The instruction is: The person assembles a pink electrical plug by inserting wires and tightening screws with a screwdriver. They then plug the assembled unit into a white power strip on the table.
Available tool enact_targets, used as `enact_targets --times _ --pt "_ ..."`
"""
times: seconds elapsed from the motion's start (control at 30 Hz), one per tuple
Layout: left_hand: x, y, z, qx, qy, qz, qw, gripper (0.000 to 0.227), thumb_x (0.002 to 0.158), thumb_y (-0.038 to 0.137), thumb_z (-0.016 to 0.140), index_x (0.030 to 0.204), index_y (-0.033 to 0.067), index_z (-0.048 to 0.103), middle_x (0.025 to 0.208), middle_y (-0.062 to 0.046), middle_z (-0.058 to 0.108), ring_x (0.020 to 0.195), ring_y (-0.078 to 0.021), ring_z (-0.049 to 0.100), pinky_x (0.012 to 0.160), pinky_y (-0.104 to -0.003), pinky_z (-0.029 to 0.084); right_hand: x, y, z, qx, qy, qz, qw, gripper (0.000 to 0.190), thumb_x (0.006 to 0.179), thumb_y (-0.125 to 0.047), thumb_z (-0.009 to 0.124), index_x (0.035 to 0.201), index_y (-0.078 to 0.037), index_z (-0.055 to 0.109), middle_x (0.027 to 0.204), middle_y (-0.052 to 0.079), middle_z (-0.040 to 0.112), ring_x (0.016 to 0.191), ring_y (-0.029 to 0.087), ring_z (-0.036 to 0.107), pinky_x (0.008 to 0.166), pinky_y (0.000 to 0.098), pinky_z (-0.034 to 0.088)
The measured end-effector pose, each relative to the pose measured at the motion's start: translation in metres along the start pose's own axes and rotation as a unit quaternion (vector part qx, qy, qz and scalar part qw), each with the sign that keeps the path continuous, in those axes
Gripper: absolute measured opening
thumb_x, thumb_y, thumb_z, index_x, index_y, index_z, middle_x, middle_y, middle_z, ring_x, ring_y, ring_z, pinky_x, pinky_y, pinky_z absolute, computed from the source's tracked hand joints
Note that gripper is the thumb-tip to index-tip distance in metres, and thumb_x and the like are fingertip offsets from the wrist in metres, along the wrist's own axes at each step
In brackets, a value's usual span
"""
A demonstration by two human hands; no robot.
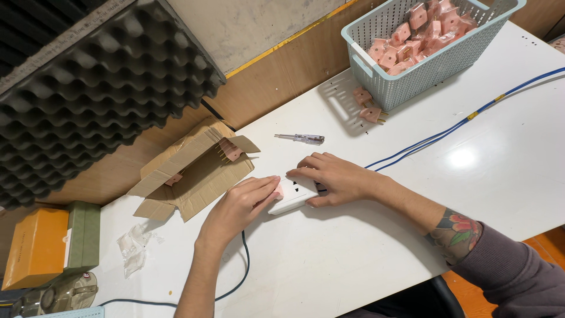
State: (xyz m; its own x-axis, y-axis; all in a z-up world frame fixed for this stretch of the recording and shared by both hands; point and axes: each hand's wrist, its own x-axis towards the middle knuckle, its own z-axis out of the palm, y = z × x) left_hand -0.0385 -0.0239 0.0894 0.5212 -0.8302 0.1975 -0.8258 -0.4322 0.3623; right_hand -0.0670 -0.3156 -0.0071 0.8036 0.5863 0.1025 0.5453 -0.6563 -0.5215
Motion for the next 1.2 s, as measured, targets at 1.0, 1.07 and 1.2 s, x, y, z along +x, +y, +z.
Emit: enact_targets --times 1.0,1.07,1.2 --pt "-0.019 -0.015 0.004 -0.094 0.112 -0.125 0.981 0.063 0.105 0.063 0.063 0.149 0.0178 0.063 0.140 -0.006 0.069 0.124 -0.0294 0.077 0.109 -0.052 0.063 0.034 -0.033 0.036 0.140 0.197 -0.034 0.970 0.044 0.105 -0.042 0.084 0.136 -0.010 0.081 0.112 0.006 0.080 0.113 0.023 0.072 0.110 0.0469 0.051" --pt "-0.023 -0.023 0.004 -0.106 0.143 -0.130 0.975 0.072 0.104 0.072 0.051 0.150 0.0185 0.064 0.140 -0.006 0.070 0.127 -0.0307 0.075 0.112 -0.054 0.058 0.036 -0.031 0.039 0.134 0.201 -0.041 0.969 0.044 0.105 -0.040 0.084 0.138 -0.011 0.080 0.116 0.005 0.080 0.114 0.024 0.071 0.110 0.0470 0.051" --pt "-0.030 -0.026 0.004 -0.161 0.206 -0.154 0.953 0.083 0.107 0.079 0.030 0.151 0.0178 0.065 0.135 -0.007 0.073 0.132 -0.0300 0.073 0.118 -0.054 0.051 0.035 -0.024 0.045 0.116 0.203 -0.044 0.971 0.044 0.105 -0.038 0.085 0.140 -0.011 0.081 0.117 0.006 0.080 0.113 0.024 0.070 0.113 0.0475 0.050"
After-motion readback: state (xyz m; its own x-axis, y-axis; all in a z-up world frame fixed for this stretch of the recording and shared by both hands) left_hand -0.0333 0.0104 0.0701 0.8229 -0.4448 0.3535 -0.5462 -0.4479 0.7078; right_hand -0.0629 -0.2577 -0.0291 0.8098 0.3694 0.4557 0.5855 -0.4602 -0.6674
